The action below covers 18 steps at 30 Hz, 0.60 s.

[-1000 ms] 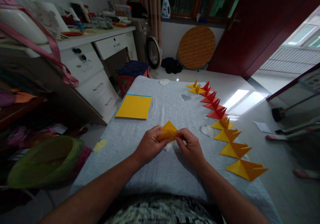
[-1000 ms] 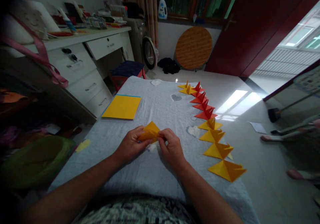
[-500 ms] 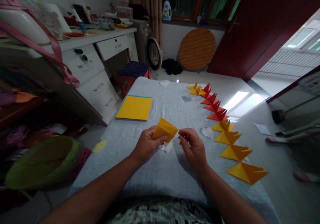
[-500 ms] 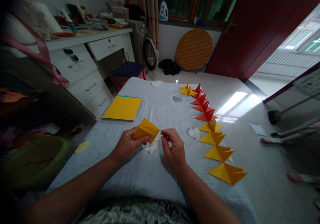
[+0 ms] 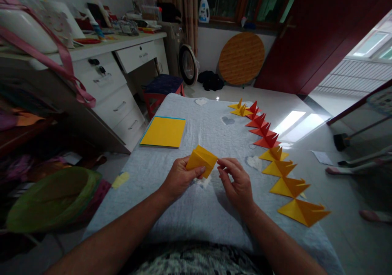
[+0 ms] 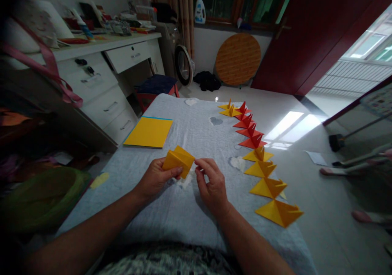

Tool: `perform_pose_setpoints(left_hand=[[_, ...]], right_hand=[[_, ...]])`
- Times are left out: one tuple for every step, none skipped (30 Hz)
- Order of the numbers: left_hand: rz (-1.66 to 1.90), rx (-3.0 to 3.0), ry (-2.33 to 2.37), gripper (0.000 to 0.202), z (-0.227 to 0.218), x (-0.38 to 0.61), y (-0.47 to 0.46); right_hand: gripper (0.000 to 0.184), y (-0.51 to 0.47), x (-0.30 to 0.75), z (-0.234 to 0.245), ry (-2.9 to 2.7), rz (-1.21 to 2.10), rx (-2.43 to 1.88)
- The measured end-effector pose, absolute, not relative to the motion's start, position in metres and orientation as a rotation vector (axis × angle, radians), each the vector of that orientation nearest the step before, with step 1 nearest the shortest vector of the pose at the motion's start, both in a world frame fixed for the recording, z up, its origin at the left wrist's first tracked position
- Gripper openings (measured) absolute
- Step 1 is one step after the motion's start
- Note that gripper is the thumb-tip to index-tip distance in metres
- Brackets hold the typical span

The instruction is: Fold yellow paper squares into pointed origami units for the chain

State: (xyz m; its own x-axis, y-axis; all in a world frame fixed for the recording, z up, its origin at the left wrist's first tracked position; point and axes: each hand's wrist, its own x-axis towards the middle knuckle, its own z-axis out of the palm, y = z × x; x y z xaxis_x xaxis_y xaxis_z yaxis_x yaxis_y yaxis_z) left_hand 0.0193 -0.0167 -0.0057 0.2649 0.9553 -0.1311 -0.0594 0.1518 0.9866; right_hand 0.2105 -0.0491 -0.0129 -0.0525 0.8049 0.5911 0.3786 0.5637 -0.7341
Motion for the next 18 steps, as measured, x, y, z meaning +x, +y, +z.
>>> perform_pose_setpoints(left_hand=[[0.955, 1.173, 1.018, 0.025, -0.0063, 0.019, -0.0169], [0.962, 1.184, 1.008, 0.025, -0.0066, 0.0189, -0.0171], [0.971, 1.196, 0.995, 0.024, -0.0066, 0.0189, -0.0173], [0.982, 1.211, 0.982, 0.023, -0.0064, 0.019, -0.0175], [0.997, 1.23, 0.972, 0.022, -0.006, 0.0192, -0.0177], [1.013, 1.255, 0.966, 0.021, -0.0054, 0.0193, -0.0179], [1.03, 1.283, 0.963, 0.02, -0.0046, 0.0194, -0.018], [1.047, 1.312, 0.962, 0.019, -0.0038, 0.0193, -0.0181], [1.062, 1.338, 0.963, 0.018, -0.003, 0.0191, -0.0182], [1.076, 1.359, 0.967, 0.017, -0.0023, 0.0188, -0.0182], [1.086, 1.371, 0.971, 0.016, -0.0018, 0.0185, -0.0181], [1.096, 1.374, 0.977, 0.016, -0.0017, 0.0181, -0.0181], [1.1, 1.366, 0.984, 0.017, -0.0019, 0.0177, -0.018], [1.1, 1.35, 0.99, 0.017, -0.0025, 0.0174, -0.0179], [1.099, 1.327, 0.994, 0.019, -0.0033, 0.0173, -0.0178], [1.092, 1.3, 0.994, 0.02, -0.0043, 0.0172, -0.0177], [1.084, 1.273, 0.993, 0.022, -0.0052, 0.0173, -0.0176], [1.077, 1.249, 0.99, 0.024, -0.006, 0.0173, -0.0175]], right_hand=[[0.035, -0.049, 0.2105, -0.0127, -1.66, 0.473, -1.0], [0.035, -0.0491, 0.2105, -0.0127, -1.66, 0.482, -0.995], [0.036, -0.0492, 0.2105, -0.0127, -1.66, 0.493, -0.99], [0.036, -0.0494, 0.2106, -0.0129, -1.661, 0.506, -0.985], [0.036, -0.0497, 0.2106, -0.013, -1.663, 0.519, -0.979], [0.036, -0.0499, 0.2106, -0.0132, -1.665, 0.532, -0.973], [0.036, -0.0502, 0.2105, -0.0133, -1.668, 0.544, -0.965], [0.037, -0.0504, 0.2103, -0.0135, -1.668, 0.555, -0.955], [0.037, -0.0506, 0.2102, -0.0136, -1.665, 0.565, -0.945], [0.037, -0.0509, 0.21, -0.0138, -1.66, 0.576, -0.934], [0.038, -0.0512, 0.2099, -0.014, -1.654, 0.587, -0.925], [0.038, -0.0516, 0.2099, -0.0143, -1.645, 0.597, -0.921], [0.038, -0.052, 0.21, -0.0147, -1.634, 0.608, -0.922], [0.037, -0.0524, 0.2102, -0.0151, -1.623, 0.618, -0.927], [0.037, -0.0529, 0.2106, -0.0156, -1.613, 0.628, -0.935], [0.037, -0.0532, 0.2111, -0.016, -1.607, 0.635, -0.943], [0.037, -0.0535, 0.2116, -0.0163, -1.607, 0.638, -0.949], [0.037, -0.0537, 0.212, -0.0164, -1.617, 0.637, -0.95]])
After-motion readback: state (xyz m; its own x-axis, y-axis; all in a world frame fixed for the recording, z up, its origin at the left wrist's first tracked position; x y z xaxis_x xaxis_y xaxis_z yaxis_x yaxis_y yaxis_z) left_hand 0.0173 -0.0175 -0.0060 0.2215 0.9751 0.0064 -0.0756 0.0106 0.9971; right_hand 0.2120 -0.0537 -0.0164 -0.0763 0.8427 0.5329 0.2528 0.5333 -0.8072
